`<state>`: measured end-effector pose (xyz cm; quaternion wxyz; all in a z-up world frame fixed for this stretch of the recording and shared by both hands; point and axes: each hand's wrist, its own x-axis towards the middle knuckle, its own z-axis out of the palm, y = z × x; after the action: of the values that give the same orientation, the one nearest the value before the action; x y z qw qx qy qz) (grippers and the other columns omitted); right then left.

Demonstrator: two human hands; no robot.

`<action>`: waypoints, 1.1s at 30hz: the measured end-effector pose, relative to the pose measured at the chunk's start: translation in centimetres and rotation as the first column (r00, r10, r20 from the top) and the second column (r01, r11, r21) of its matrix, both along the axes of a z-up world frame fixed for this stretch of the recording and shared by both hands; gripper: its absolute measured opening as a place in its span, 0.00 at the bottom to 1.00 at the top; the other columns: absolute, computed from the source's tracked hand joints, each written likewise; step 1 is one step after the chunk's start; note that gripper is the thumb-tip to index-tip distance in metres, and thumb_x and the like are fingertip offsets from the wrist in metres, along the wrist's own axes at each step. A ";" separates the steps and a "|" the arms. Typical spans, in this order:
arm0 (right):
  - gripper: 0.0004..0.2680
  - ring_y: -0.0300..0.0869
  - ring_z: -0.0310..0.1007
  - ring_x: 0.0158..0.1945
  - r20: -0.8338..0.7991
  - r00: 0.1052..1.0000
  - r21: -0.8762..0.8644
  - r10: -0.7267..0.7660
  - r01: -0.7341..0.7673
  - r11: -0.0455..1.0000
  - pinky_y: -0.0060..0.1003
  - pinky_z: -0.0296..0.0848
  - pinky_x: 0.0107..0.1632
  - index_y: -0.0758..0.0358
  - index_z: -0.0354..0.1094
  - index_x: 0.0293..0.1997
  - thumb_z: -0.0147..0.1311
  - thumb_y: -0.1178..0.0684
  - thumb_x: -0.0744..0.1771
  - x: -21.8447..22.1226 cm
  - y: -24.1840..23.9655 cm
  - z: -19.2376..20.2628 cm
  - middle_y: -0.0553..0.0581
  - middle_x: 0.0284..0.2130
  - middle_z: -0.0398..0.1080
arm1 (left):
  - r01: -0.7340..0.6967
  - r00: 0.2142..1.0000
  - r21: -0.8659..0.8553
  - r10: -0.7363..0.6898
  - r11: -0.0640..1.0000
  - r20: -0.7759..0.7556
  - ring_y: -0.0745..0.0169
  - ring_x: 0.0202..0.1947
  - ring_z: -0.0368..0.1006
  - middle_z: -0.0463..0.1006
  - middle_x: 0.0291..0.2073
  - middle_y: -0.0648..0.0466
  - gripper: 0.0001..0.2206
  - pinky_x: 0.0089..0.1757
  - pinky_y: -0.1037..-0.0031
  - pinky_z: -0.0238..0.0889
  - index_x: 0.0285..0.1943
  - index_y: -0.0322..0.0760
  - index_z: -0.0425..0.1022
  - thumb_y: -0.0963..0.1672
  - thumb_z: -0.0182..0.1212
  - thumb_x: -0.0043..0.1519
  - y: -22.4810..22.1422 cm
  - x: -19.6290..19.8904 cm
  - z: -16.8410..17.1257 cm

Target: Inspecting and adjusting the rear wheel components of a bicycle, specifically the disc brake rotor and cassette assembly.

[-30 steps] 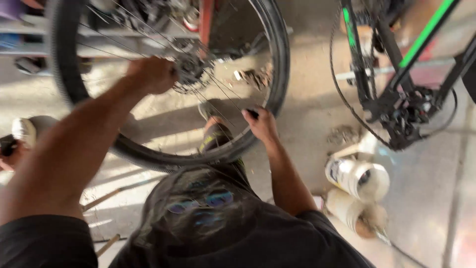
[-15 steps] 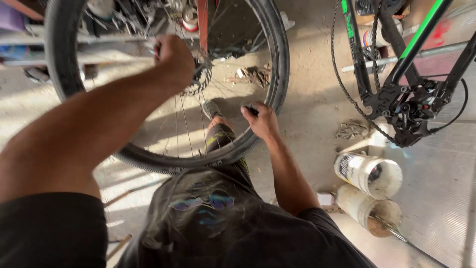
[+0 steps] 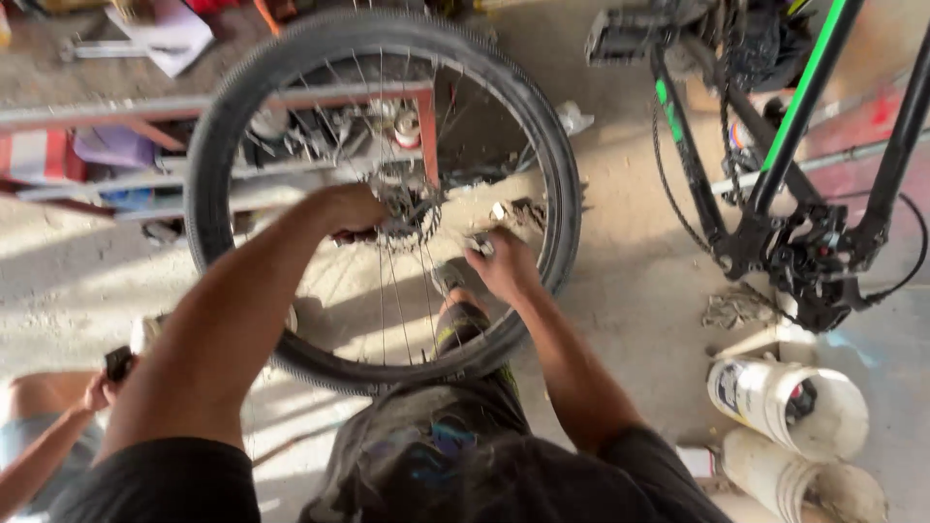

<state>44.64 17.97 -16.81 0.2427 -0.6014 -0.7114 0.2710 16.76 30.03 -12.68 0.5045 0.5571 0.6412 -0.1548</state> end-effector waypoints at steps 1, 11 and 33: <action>0.12 0.57 0.80 0.48 -0.018 1.000 0.035 -0.004 0.005 0.999 0.53 0.81 0.44 0.64 0.74 0.52 0.63 0.48 0.67 -0.9 0.7 1.1 0.62 0.42 0.76 | -0.116 0.992 0.036 0.114 0.993 0.049 0.46 0.21 0.78 0.77 0.23 0.38 0.15 0.21 0.62 0.71 0.38 0.21 0.80 0.45 0.56 0.62 -1.0 -0.5 0.3; 0.12 0.51 0.82 0.47 0.192 0.901 0.212 0.390 -0.426 0.880 0.47 0.82 0.48 0.47 0.75 0.53 0.58 0.59 0.65 -10.8 9.9 1.3 0.46 0.49 0.74 | -0.679 0.702 0.121 0.593 0.724 0.393 0.53 0.15 0.77 0.75 0.15 0.46 0.21 0.19 0.61 0.71 0.30 0.35 0.76 0.54 0.57 0.67 -6.6 0.9 -1.3; 0.03 0.56 0.78 0.32 0.324 0.867 0.360 0.378 -0.483 0.799 0.52 0.78 0.30 0.48 0.74 0.31 0.56 0.47 0.62 -9.6 10.9 -5.2 0.42 0.37 0.70 | 0.853 0.520 0.449 -0.346 0.268 -0.781 0.48 0.37 0.73 0.78 0.30 0.54 0.06 0.35 0.49 0.59 0.35 0.46 0.84 0.44 0.60 0.57 -5.1 4.9 0.2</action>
<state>35.03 28.88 -22.06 0.2141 -0.3818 -0.8953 0.0827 21.62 24.94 -12.43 -0.1177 0.8578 0.4651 -0.1843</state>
